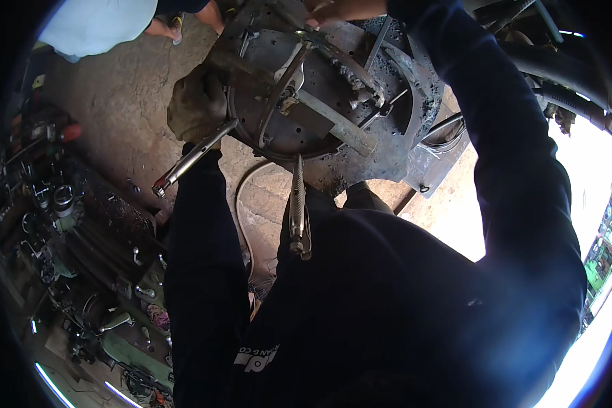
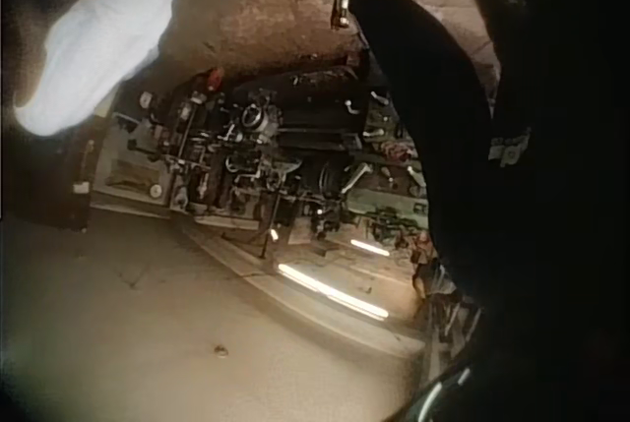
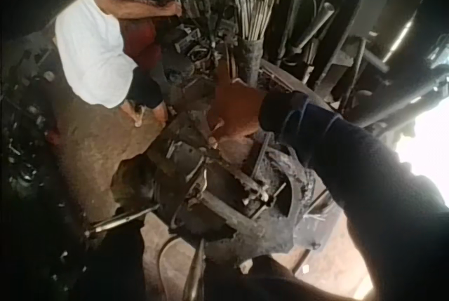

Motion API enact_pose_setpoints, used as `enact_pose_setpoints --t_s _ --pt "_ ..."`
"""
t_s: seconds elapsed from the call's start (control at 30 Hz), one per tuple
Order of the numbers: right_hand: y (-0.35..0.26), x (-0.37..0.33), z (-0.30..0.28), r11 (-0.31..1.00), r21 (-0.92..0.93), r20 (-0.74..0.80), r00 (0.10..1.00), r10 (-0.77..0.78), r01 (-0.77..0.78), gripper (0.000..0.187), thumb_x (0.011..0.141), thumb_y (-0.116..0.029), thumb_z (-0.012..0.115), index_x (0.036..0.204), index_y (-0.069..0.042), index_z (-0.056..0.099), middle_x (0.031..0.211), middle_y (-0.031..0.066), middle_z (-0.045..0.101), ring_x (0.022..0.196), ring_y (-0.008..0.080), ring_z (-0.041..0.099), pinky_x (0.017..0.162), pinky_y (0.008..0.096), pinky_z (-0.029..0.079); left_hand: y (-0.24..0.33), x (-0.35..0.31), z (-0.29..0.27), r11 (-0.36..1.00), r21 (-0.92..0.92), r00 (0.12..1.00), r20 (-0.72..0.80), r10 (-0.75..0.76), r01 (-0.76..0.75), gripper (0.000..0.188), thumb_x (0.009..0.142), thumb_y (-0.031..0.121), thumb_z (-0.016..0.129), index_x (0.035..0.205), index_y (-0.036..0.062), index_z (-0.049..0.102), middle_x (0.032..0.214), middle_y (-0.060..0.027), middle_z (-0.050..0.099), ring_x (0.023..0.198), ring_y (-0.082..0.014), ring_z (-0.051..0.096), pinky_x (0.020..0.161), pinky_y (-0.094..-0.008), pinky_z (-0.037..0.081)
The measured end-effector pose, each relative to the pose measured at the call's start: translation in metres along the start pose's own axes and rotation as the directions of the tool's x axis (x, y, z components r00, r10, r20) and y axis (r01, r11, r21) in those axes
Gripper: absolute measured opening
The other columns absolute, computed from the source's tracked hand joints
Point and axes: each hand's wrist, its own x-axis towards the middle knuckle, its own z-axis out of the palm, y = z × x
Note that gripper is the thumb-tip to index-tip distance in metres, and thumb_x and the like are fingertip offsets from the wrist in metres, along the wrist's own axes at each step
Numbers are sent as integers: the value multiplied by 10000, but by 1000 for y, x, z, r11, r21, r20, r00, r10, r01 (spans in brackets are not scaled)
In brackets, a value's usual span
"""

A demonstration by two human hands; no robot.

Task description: The person hammers a metal assembly using a hammer and tightens bolts on it with a wrench. The person then adjusts their gloves and handles metal strips on the workbench by hand.

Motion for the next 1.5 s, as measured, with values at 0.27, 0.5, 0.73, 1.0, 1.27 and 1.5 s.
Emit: enact_pose_setpoints --t_s 0.27,0.5,0.73,1.0,1.27,1.5 --pt "47 114 54 952 110 340 890 -305 284 363 1031 -374 558 993 -57 730 1017 101 675 940 300 614 902 467 512 -3 -4 4 999 46 999 -54 0 2 181 897 268 668 1028 178 756 976 -68 749 909 -313 708 768 -452 562" --pt "23 64 49 963 -26 178 949 -261 270 325 1044 -327 539 945 -74 717 922 90 647 856 292 603 819 460 508 -10 -5 9 1000 -7 997 -70 8 -9 178 895 249 657 1025 174 751 937 -53 751 911 -302 707 770 -436 565" --pt "-62 -75 54 894 64 -218 868 446 -443 245 895 -389 708 950 -158 768 947 29 741 1006 277 648 901 407 512 8 1 -3 997 5 997 0 -76 76 205 906 275 631 1052 182 742 985 -88 737 929 -331 701 786 -460 553" --pt "-37 -81 62 808 295 -72 832 550 -510 271 906 -407 697 982 -156 764 979 15 735 1014 263 629 904 423 500 2 2 1 994 44 991 85 -103 100 237 921 332 611 1067 189 730 1011 -104 730 918 -355 698 771 -479 548" --pt "-15 -42 25 980 107 -201 962 185 -166 284 866 -389 692 851 -130 806 855 108 738 810 285 671 756 454 530 -4 1 2 999 30 997 65 -37 35 237 925 320 606 1055 170 735 990 -89 742 924 -351 695 784 -473 548" --pt "18 48 12 981 -151 261 962 -75 118 415 1031 -411 545 953 -72 771 895 115 713 814 316 643 778 481 506 4 0 6 1000 6 1000 -21 -24 24 197 924 281 620 1021 170 752 972 -55 753 937 -311 698 792 -459 552"
